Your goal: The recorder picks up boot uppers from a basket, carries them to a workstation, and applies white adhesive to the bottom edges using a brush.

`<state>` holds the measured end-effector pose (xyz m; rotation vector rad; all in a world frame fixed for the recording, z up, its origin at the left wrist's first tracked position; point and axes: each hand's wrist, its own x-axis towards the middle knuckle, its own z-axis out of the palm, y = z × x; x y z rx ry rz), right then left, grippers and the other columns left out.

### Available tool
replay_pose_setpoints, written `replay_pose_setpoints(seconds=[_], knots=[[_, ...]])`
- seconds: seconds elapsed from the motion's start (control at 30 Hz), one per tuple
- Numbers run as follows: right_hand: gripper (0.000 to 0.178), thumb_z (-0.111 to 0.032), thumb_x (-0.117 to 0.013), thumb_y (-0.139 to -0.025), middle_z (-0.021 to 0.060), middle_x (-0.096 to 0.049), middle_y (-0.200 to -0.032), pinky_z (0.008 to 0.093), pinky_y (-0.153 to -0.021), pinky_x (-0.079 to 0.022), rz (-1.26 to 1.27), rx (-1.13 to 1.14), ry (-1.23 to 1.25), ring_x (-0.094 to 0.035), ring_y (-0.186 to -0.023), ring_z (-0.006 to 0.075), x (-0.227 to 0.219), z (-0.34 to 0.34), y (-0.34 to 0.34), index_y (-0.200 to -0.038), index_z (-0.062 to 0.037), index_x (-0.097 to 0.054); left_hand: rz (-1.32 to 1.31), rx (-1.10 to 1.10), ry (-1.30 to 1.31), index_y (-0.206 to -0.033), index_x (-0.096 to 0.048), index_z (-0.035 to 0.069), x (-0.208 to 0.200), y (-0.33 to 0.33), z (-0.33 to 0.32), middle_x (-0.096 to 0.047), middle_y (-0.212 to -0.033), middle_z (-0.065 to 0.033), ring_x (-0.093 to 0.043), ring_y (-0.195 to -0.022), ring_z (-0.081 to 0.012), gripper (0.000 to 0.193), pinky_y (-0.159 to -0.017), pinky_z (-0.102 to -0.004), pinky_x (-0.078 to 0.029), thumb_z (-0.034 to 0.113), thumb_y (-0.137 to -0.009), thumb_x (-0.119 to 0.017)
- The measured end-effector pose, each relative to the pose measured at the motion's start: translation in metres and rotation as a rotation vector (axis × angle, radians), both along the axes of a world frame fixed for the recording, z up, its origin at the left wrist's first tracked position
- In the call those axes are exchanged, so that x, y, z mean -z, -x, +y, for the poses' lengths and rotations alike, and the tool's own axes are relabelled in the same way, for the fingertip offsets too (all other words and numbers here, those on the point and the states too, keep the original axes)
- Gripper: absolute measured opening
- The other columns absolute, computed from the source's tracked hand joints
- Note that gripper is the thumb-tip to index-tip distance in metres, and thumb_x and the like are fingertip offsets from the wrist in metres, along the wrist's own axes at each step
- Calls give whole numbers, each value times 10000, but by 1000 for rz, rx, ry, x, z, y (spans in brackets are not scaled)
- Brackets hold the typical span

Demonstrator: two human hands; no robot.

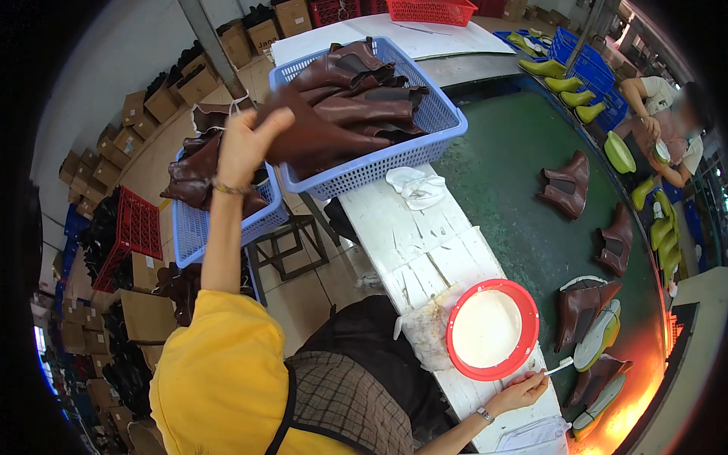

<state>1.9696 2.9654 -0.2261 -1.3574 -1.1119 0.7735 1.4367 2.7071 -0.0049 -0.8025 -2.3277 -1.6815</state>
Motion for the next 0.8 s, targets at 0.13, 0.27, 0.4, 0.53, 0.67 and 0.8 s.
replay_pose_setpoints(seconds=[0.13, 0.27, 0.4, 0.53, 0.67, 0.8], knots=[[244, -270, -555, -1056, -42, -479, -714, 185, -381, -241, 1, -4, 6, -327, -463, 5, -1, -1, 1, -1073, -34, -611, 116, 44, -89, -992, -740, -36, -90, 15, -7, -737, -881, -41, -672, -775, -103, 394, -738, -260, -544, 329, -856, -804], [243, -272, -557, -1054, -46, -475, -705, 189, -381, -239, -70, 16, -12, -328, -464, 5, -3, -1, 2, -1067, -35, -613, 218, 354, -81, -1085, -713, -30, -137, 60, 5, -722, -991, -67, -661, -864, -141, 398, -786, -305, -537, 337, -932, -740], [235, -265, -560, -1053, -49, -462, -699, 194, -381, -240, -11, 20, 4, -328, -469, 5, -3, -1, 3, -1065, -36, -613, 236, 407, 95, -1220, -656, 33, -119, 128, 27, -693, -1089, -56, -647, -969, -162, 358, -864, -339, -541, 123, -885, -744], [236, -266, -555, -1056, -48, -458, -707, 196, -383, -240, 1, -1, 0, -323, -471, 7, -2, -3, 3, -1066, -37, -611, 448, 372, 391, -1414, -576, 174, -73, 152, 20, -600, -1309, -119, -589, -1161, -163, 568, -990, -323, -501, 113, -867, -717], [270, -273, -540, -1063, -45, -460, -728, 201, -386, -237, -28, -26, -9, -323, -483, 10, -1, -3, 3, -1131, -24, -621, -29, 822, 628, -1393, -590, 86, -52, 135, -54, -697, -1153, -94, -638, -1055, -136, 509, -935, -306, -538, 122, -899, -706], [303, -274, -527, -1069, -44, -460, -737, 206, -388, -230, -88, -45, 22, -327, -496, 14, -1, -2, 1, -1190, -13, -621, -88, 100, 962, -1021, -772, 21, -19, 150, -136, -768, -970, -119, -725, -887, -176, 241, -825, -316, -574, 127, -810, -725]])
